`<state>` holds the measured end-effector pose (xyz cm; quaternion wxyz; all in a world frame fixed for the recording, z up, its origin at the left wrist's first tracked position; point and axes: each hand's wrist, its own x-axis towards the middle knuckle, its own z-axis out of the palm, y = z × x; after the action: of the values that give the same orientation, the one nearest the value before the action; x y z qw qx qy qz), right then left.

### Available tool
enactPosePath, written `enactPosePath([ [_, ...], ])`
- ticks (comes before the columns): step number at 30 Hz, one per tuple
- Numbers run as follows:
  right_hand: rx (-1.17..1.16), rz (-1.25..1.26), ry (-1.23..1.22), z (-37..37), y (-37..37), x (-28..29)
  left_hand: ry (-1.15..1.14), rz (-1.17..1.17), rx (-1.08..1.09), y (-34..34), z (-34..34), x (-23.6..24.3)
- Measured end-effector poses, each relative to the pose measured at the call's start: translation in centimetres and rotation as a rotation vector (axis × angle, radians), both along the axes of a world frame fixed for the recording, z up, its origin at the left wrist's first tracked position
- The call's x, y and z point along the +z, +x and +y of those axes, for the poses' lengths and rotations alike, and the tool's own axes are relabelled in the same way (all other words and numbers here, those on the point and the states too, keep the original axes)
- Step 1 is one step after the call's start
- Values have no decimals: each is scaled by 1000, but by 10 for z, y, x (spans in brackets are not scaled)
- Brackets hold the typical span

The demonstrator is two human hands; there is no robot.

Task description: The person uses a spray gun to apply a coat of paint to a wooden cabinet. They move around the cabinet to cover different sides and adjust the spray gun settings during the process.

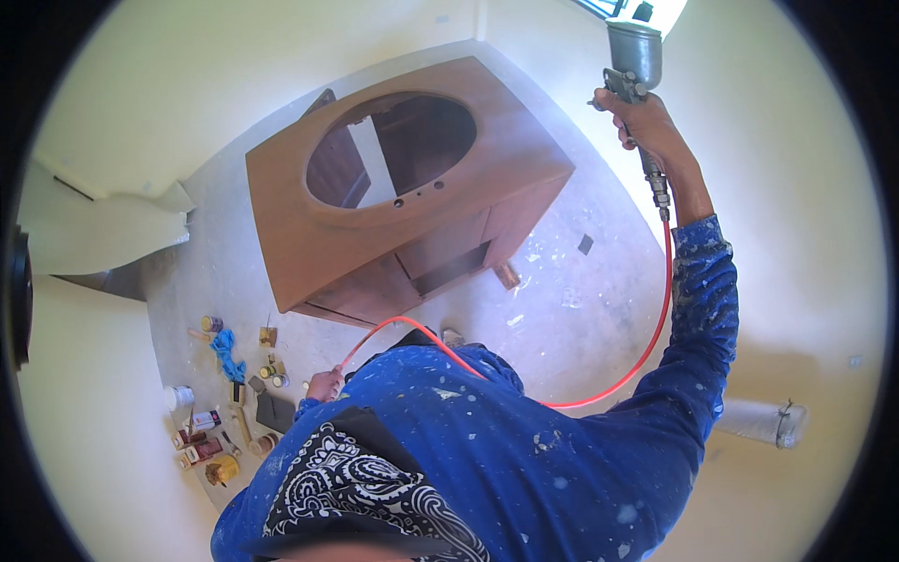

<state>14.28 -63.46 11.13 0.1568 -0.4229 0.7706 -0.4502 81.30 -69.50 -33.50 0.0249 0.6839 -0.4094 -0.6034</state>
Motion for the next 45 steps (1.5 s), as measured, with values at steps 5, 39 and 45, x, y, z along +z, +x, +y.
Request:
enactPosePath([
  [5, 31, 24, 4, -4, 7, 4, -94, 65, -127, -6, 1, 4],
  [39, 99, -204, 9, 6, 130, -13, -113, -188, -295, 56, -7, -34],
  [45, 174, -253, -7, 14, 148, -18, -48, -54, -191, 73, 13, -51],
])
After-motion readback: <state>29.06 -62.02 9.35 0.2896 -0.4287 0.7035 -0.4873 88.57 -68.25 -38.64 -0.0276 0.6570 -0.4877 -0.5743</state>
